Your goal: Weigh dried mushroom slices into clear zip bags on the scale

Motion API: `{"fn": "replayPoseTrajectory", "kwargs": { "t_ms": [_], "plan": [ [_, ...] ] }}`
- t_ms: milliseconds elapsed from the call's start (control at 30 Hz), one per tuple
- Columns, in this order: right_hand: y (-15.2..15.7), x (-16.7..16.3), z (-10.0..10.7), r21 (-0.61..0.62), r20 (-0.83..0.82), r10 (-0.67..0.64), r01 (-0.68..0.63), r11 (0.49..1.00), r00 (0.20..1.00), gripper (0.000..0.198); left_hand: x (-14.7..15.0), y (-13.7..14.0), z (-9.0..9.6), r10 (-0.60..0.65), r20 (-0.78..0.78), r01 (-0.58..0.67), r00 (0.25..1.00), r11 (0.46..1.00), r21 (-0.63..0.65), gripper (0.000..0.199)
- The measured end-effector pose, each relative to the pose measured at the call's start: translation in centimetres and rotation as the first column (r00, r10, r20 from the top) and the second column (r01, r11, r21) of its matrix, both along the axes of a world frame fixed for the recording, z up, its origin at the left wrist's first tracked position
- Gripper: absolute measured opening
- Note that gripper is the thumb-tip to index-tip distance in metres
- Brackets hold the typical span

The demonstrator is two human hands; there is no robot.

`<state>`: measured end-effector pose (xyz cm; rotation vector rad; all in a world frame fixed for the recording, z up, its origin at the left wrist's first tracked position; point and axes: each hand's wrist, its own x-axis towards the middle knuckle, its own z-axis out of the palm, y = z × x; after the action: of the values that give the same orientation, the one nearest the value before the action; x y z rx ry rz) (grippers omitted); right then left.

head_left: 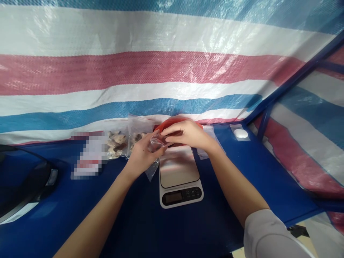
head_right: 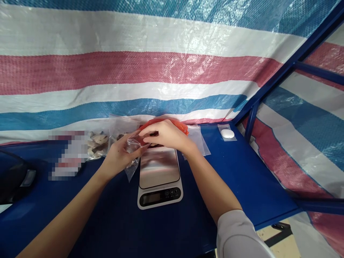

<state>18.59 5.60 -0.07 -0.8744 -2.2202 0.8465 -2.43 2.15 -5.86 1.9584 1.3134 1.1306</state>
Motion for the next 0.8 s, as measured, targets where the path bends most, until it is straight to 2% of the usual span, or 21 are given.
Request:
{"fn": "replayPoseTrajectory", "kwargs": {
  "t_ms": [133,267,400,567,800],
  "plan": [
    [0.9,1.4,-0.4,-0.011,0.025,-0.059,0.06,0.998,0.998,0.019,-0.5,0.1,0.6,0.064,-0.003,-0.065,0.998,0.997,-0.05,0.057],
    [1.7,1.6,-1.4,-0.001,0.186,-0.117,0.119,0.993,0.976,0.021,-1.0,0.3,1.3,0.08,0.006,-0.079,0.997,0.991,-0.109,0.057],
    [2.1,0.6,-2.8,0.03,0.389,-0.103,0.1,0.995,0.915,0.021,-1.5,0.5,1.4,0.065,0.003,-0.064,0.998,0.99,-0.123,0.057],
    [1.9,-0.9,-4.1,0.072,0.552,-0.12,0.095,0.993,0.825,0.022,-1.5,0.5,1.3,0.053,-0.001,-0.053,0.999,0.99,-0.134,0.06],
    [1.7,-1.5,-4.6,0.13,0.639,-0.158,0.096,0.987,0.753,0.027,-1.2,0.3,1.7,0.028,0.009,-0.027,1.0,0.992,-0.121,0.054]
  ]
}}
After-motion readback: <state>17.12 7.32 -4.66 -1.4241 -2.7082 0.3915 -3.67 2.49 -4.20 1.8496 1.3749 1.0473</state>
